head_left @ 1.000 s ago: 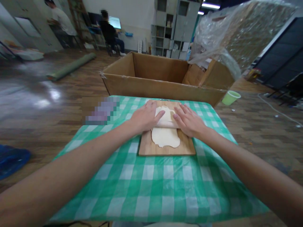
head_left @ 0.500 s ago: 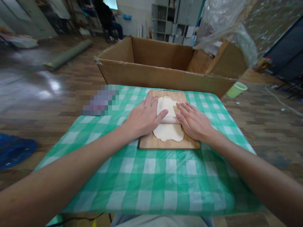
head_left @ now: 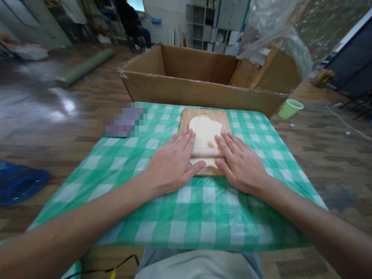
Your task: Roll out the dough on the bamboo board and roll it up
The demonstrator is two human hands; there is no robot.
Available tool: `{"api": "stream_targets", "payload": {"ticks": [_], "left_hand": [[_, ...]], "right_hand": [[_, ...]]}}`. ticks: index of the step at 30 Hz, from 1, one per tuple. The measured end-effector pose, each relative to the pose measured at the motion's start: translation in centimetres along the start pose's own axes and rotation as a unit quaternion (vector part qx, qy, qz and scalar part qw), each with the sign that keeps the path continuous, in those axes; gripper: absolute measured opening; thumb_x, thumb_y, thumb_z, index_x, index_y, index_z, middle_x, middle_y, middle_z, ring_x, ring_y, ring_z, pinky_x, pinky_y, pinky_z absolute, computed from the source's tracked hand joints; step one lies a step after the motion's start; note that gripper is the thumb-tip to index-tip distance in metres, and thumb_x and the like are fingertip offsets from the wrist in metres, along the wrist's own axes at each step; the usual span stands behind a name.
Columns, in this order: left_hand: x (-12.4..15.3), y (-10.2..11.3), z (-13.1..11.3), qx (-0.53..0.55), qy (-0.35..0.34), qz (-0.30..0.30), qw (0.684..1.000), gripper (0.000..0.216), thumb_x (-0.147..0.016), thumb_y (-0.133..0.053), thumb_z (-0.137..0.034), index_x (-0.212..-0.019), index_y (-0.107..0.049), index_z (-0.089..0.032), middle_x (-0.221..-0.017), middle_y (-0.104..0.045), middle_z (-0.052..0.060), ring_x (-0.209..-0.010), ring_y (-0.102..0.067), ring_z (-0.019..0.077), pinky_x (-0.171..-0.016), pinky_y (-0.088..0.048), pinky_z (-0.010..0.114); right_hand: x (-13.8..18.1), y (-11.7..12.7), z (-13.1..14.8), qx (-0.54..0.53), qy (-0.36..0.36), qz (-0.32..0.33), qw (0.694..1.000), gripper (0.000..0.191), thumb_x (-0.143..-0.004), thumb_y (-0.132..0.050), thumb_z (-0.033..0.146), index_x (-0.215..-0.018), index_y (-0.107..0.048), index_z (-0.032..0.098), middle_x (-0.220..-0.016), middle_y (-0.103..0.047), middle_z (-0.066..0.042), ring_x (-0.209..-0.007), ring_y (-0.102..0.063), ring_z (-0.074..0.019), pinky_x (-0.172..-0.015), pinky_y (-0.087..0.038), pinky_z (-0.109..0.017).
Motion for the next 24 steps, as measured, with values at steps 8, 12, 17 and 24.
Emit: {"api": "stream_targets", "payload": {"ticks": [8, 12, 17, 24], "left_hand": [[-0.7, 0.2, 0.2, 0.000, 0.025, 0.025, 0.999, 0.082, -0.105, -0.020, -0.063, -0.161, -0.031, -0.003, -0.168, -0.032, 0.021, -0.159, -0.027, 0.0300, -0.128, -0.025, 0.046], [-4.3, -0.8, 1.9, -0.005, 0.086, 0.020, 0.996, 0.079, -0.107, -0.013, -0.058, -0.161, -0.028, -0.002, -0.167, -0.033, 0.023, -0.158, -0.027, 0.0309, -0.127, -0.025, 0.047], [-9.8, -1.3, 4.5, -0.027, 0.118, 0.019, 0.993, 0.075, -0.108, -0.018, -0.054, -0.164, -0.022, -0.003, -0.169, -0.027, 0.025, -0.159, -0.020, 0.0368, -0.127, -0.019, 0.056], [-9.4, -1.0, 4.4, -0.035, 0.044, 0.034, 0.998, 0.071, -0.107, -0.024, -0.043, -0.166, -0.013, -0.004, -0.174, -0.014, 0.020, -0.162, -0.007, 0.0356, -0.129, -0.011, 0.055]], "right_hand": [[-0.7, 0.3, -0.3, -0.021, 0.003, 0.010, 1.000, 0.078, -0.106, -0.025, 0.063, -0.164, -0.033, 0.011, -0.171, -0.027, -0.015, -0.159, -0.022, -0.0335, -0.127, -0.024, -0.052], [-4.1, -0.1, -2.3, -0.038, -0.022, 0.032, 0.999, 0.080, -0.107, -0.010, 0.063, -0.165, -0.031, 0.011, -0.171, -0.026, -0.015, -0.160, -0.017, -0.0333, -0.127, -0.023, -0.054], [-8.6, -1.3, -5.1, -0.053, -0.044, 0.034, 0.997, 0.083, -0.106, -0.005, 0.064, -0.164, -0.033, 0.013, -0.172, -0.024, -0.015, -0.160, -0.013, -0.0351, -0.127, -0.021, -0.058], [-9.0, -2.2, -5.2, -0.036, -0.039, 0.009, 0.999, 0.085, -0.106, -0.006, 0.064, -0.162, -0.036, 0.008, -0.172, -0.024, -0.018, -0.160, -0.012, -0.0363, -0.127, -0.019, -0.058]]}}
Point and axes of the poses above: each hand's wrist, its own x-axis away from the middle knuckle, its own y-axis out of the back of the hand, z = x × y, the point moved 1 cm from there along -x, towards the middle knuckle
